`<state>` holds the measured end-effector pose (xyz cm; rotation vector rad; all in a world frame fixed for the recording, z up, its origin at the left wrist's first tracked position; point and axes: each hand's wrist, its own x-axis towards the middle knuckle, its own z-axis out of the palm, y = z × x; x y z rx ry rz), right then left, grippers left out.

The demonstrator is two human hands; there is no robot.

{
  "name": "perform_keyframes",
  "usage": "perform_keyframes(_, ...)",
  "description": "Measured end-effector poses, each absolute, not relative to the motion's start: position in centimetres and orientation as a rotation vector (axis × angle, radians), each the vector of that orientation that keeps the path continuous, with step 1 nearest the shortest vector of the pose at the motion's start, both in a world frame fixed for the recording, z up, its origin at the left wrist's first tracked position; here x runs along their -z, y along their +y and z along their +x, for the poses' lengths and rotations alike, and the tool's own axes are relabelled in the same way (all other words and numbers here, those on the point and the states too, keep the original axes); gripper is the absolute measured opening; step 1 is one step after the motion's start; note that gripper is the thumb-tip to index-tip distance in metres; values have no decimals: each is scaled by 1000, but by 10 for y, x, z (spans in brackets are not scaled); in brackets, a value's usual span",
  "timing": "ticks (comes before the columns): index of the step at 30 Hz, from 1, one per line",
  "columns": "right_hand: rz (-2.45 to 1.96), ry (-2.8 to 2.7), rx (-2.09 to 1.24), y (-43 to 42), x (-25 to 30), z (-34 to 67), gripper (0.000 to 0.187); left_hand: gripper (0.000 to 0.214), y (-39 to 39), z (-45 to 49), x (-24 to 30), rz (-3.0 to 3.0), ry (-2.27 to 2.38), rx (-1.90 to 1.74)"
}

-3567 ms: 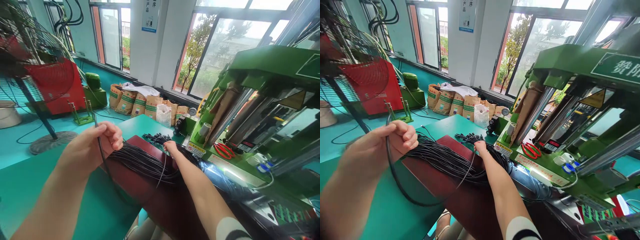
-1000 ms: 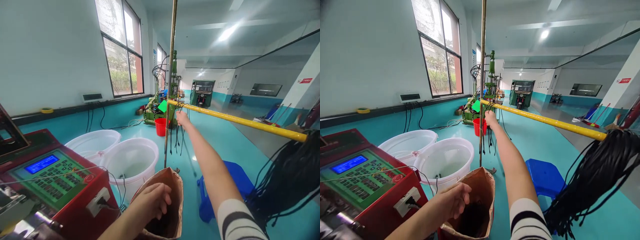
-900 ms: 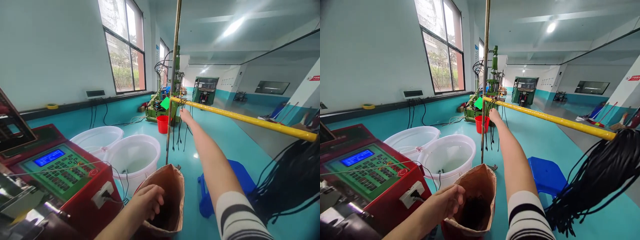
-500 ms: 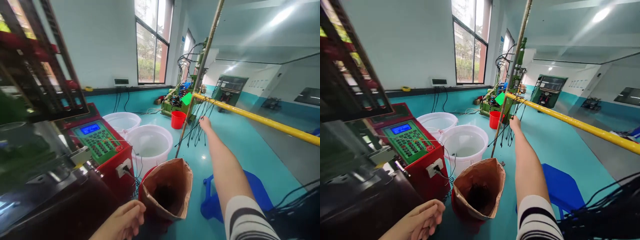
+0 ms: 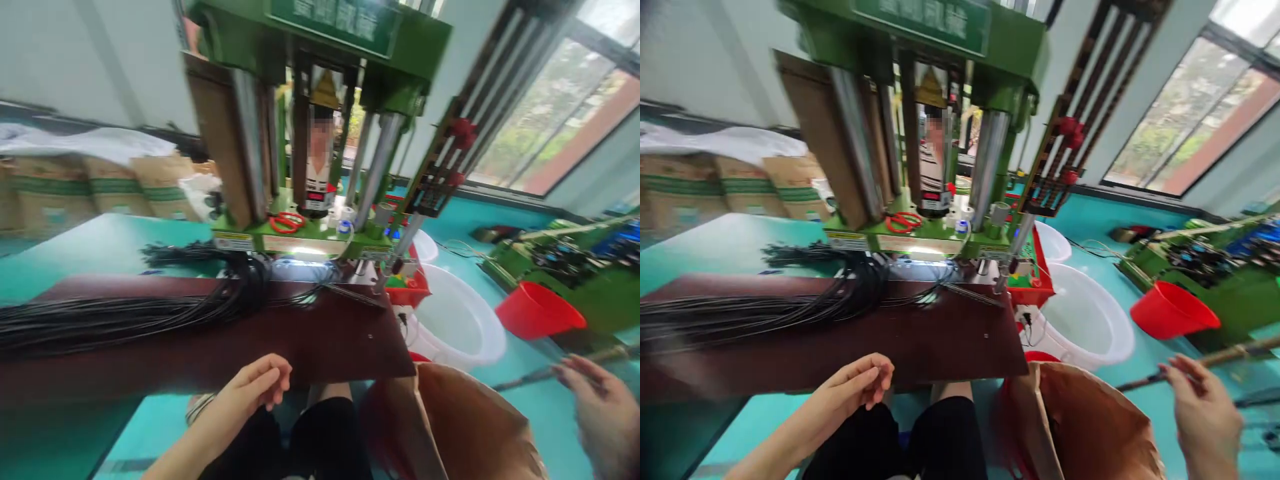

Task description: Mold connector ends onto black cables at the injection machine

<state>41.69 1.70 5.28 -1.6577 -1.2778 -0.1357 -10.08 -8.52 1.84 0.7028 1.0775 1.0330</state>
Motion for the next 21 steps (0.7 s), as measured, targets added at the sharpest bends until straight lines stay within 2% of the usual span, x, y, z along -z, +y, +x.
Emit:
perform_keyframes(3,-1471,-1699,-282,37,-39,303,27,28,-112,-131,-4,655,1277,-1262)
perform_keyframes(5,-1226,-2046,-406,43,-33,216,20,28,-128,-148,2,641,1406,-1393)
perform_keyframes(9,-642,-2626,-493,28,-22,60,26,27,-154,-197,8,612,1659,-1616)
perform_keyframes(13,-80,-2763,-170,3,-12,-60,39,34,-172,-281,26,396,2141,-1849)
perform_keyframes(15,59,-2744,-50,-3,-8,-116,43,40,-179,-328,36,229,2548,-1743)
perform_keyframes(17,88,-2733,6,-5,-2,-167,42,49,-182,-372,40,26,2836,-1374)
perform_keyframes(21,-40,-2700,66,0,17,-231,39,59,-175,-441,29,12,2792,-1155)
